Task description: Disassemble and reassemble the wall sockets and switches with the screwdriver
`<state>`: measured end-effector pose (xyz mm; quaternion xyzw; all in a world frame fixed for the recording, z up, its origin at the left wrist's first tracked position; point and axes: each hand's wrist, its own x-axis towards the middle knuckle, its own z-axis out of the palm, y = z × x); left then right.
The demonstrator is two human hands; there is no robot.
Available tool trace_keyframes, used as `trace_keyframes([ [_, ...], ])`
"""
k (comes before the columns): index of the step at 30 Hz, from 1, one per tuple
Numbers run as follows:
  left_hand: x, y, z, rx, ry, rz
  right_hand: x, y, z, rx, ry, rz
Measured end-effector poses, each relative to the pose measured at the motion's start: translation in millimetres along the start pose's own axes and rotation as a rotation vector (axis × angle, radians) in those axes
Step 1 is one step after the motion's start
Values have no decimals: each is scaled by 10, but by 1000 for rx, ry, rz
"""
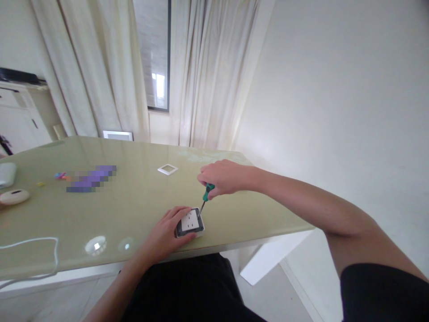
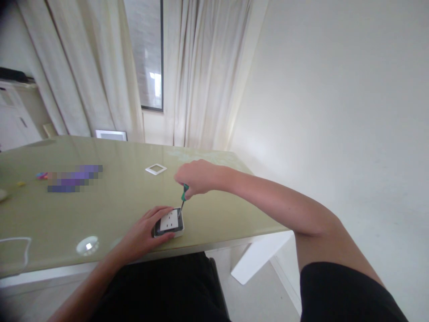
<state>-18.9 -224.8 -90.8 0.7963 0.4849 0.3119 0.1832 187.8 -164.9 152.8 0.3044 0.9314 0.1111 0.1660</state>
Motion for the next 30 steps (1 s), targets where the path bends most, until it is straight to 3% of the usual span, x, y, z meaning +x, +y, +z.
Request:
trace_keyframes([
  [3, 3, -6, 5, 0, 4, 1, 23, -39, -14, -16, -8, 57],
  [9, -1, -10, 9, -6, 10, 7, 23, -22, -13, 10, -3, -35],
  [14, -7, -15, 12, -12, 24, 18, 61, -49, -21, -55, -23, 49],
  [20, -7, 1, 1, -14, 17, 22, 38, -13, -113, -11, -26, -48],
  [25, -5, 9, -1, -12, 16, 24, 88, -73, -117, -87, -46, 18],
  [30, -4, -11, 17, -13, 29, 19, 41, -9, -165, 30, -31, -19],
])
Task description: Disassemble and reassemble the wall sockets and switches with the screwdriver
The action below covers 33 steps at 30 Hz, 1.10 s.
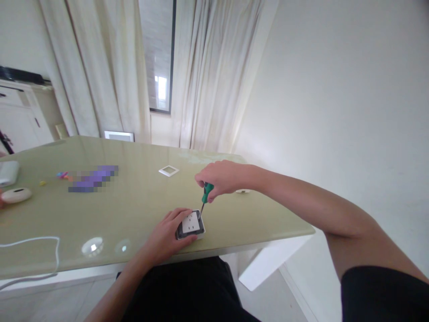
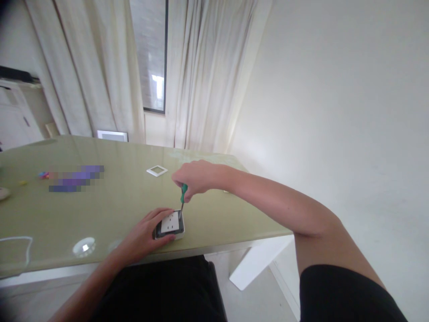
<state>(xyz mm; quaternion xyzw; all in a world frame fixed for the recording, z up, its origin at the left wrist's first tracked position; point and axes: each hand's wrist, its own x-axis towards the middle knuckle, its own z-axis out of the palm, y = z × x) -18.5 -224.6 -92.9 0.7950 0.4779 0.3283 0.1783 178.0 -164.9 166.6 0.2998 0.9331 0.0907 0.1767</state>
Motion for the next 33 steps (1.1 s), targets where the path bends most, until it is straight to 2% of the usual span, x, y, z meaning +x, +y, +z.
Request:
trace_keyframes([
  [3, -1, 0, 6, -5, 6, -3, -60, 54, -78, 5, 37, -41],
  [6, -1, 3, 3, -8, 4, -3, -62, 38, -104, -60, 12, -1],
  [12, 3, -11, 5, -6, -3, 11, 31, -10, 15, -33, 23, 87],
  [18, -2, -24, 20, -8, 8, 16, -29, 147, -20, 144, 47, -97],
  [27, -1, -16, 12, -6, 9, 18, -9, 58, -15, -32, 1, 91],
  [33, -1, -9, 9, -5, 21, 16, -71, 130, -61, 80, 56, -48],
])
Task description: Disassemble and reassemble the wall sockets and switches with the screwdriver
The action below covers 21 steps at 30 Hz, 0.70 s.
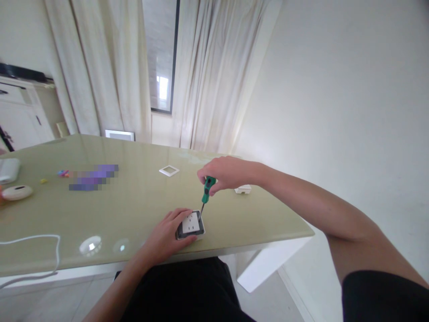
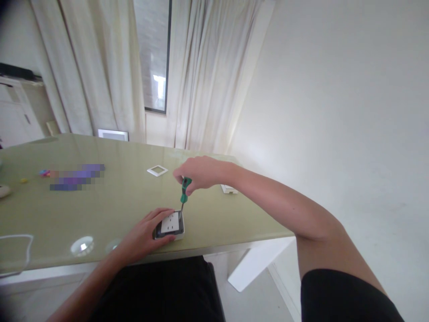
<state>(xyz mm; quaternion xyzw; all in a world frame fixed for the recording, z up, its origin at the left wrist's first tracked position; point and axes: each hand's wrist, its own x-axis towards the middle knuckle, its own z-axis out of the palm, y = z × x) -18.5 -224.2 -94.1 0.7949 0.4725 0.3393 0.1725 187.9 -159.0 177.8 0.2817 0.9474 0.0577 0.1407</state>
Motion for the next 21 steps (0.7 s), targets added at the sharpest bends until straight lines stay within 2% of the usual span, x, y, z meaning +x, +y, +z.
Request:
trace_keyframes([
  [8, -6, -11, 9, 6, 0, -22, -14, -167, 10, -181, 11, 90],
  [13, -5, -10, 11, 15, -12, -33, 1, -101, 93, -169, 15, 144],
  [18, -3, 12, 2, 27, -15, -58, -13, 12, 129, 64, 27, -13],
  [21, -2, 29, -3, 31, -16, -68, -2, 16, 130, 5, 40, -50],
])
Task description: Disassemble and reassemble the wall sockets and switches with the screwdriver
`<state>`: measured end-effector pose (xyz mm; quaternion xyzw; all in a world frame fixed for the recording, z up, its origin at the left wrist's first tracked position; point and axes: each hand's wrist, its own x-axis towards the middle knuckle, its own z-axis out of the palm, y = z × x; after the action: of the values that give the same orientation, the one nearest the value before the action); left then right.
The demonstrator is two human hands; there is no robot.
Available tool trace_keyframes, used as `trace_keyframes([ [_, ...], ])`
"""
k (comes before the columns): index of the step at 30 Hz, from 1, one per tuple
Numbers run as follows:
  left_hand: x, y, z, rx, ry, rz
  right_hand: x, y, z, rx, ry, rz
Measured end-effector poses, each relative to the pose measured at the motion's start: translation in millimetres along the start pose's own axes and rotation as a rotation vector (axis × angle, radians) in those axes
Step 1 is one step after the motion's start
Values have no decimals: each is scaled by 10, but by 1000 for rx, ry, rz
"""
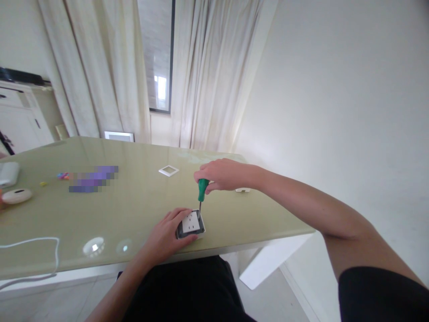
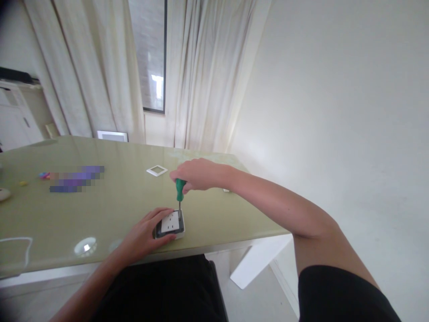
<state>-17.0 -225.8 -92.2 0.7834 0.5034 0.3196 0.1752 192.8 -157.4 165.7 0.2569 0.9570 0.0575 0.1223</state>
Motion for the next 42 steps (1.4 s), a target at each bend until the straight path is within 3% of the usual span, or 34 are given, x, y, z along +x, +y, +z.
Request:
trace_keyframes([
  [5, -1, 2, -11, -4, -9, -2, -21, -44, -11, -126, -3, -29],
  [9, -6, -10, -17, -13, -5, 5, -62, -56, 5, -132, 1, 30],
  [27, 4, -44, 5, -31, -8, -3, 64, 97, 129, -9, 90, 152],
  [32, 9, -81, 27, -6, -2, -14, -16, 205, 172, 51, 161, 165],
  [34, -4, -93, 40, 4, 3, -10, -87, 289, 302, 188, 266, 173],
  [36, -16, -108, 46, 6, 11, 1, -159, 365, 561, 452, 428, 229],
  [38, 4, -142, 35, 1, 18, 24, -215, 407, 940, 849, 632, 413],
  [42, 321, -350, -71, 10, 52, 48, -277, 368, 1799, 966, 842, 662],
])
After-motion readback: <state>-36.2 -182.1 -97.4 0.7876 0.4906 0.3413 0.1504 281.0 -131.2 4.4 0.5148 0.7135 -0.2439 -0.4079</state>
